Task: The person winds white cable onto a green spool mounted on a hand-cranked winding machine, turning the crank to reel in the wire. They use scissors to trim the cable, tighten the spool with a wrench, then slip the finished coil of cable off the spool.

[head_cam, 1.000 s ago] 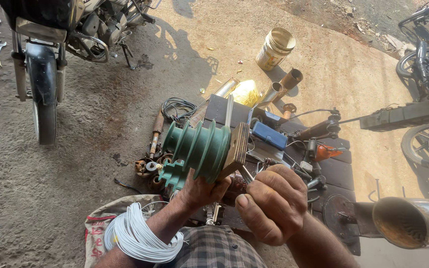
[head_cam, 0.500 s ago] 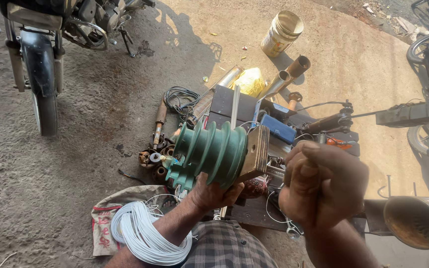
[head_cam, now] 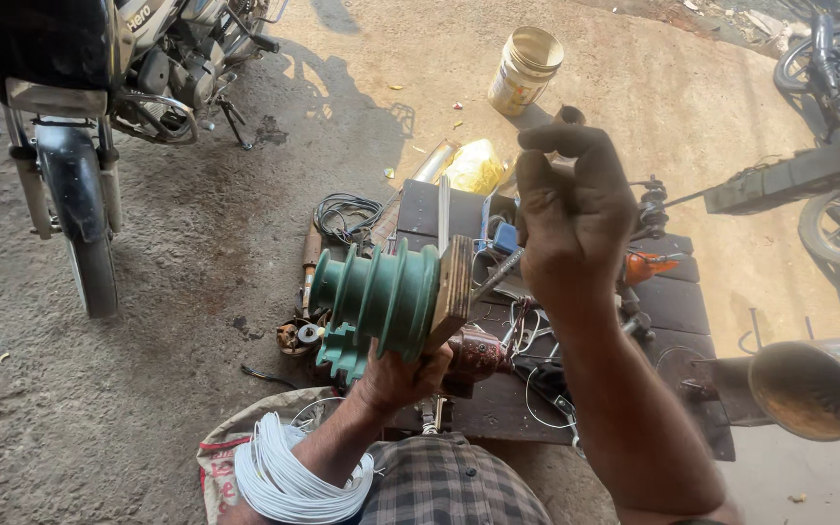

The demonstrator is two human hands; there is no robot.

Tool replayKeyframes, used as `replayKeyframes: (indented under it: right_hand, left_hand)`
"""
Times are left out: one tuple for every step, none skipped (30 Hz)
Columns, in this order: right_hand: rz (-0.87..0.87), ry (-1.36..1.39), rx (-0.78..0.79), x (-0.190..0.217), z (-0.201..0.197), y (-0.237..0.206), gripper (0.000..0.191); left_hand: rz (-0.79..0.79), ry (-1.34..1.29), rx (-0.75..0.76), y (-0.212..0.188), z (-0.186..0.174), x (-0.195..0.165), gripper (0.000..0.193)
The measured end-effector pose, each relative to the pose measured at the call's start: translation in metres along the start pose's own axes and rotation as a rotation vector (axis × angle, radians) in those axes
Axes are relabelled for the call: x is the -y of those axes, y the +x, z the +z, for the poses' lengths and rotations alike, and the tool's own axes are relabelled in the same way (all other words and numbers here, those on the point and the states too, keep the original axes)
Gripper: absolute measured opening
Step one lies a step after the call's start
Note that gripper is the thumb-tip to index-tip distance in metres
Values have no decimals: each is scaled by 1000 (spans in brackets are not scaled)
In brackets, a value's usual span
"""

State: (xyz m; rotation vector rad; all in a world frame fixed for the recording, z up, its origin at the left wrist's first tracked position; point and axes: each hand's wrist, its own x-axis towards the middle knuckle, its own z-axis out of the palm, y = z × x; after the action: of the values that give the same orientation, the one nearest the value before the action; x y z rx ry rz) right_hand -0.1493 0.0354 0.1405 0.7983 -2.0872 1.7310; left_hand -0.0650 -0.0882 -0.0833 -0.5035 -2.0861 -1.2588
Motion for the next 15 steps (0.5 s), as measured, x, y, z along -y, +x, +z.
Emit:
replayKeyframes:
  right_hand:
    - [-94,-8,-48,10,-10,-8,15]
    - [-186,-21,-98,19,-21,-16,16]
    - [-249,8,-143,28,-35,-24,17]
    - [-312,33,-187,36,-51,-34,19]
    - [-302,6,-197,40,-69,-47,19]
    - [-292,-21,-207,42,-87,-60,20]
    - [-238,-57,-213,39,-100,-75,19]
    - [-154,-95,-213,29,-111,-88,18]
    - [-69,-133,-209,16,-125,-103,18]
    - [75,-166,-208,-7,-133,-117,15]
    - [219,-200,-200,-31,-142,-132,13]
    - [301,-339,-187,-63,-146,-143,13]
    - [452,-384,-222,-96,-145,-159,15]
    - [519,-476,-236,-125,-143,-178,16]
    - [617,-493,-230,-149,-141,-195,20]
  left_hand:
    - [-25,-4,9,-4,0,2,11]
    - [-53,-4,13,-8,1,4,11]
    - [-47,-38,30,-12,1,7,14]
    - [-48,-81,59,-17,1,9,17]
    - [-51,-140,94,-21,4,8,20]
    - [58,-8,91,-24,6,8,19]
    - [174,130,82,-25,6,8,17]
    - [293,271,69,-25,7,7,16]
    - [185,179,27,-23,7,5,11]
    - [72,85,-12,-22,6,0,23]
    - [-44,-5,-52,-20,5,-6,38]
    - [-50,6,-55,-17,4,-10,40]
    - [-52,19,-59,-14,3,-16,42]
    - [-48,33,-68,-9,4,-20,44]
    - [-50,53,-77,-3,5,-22,46]
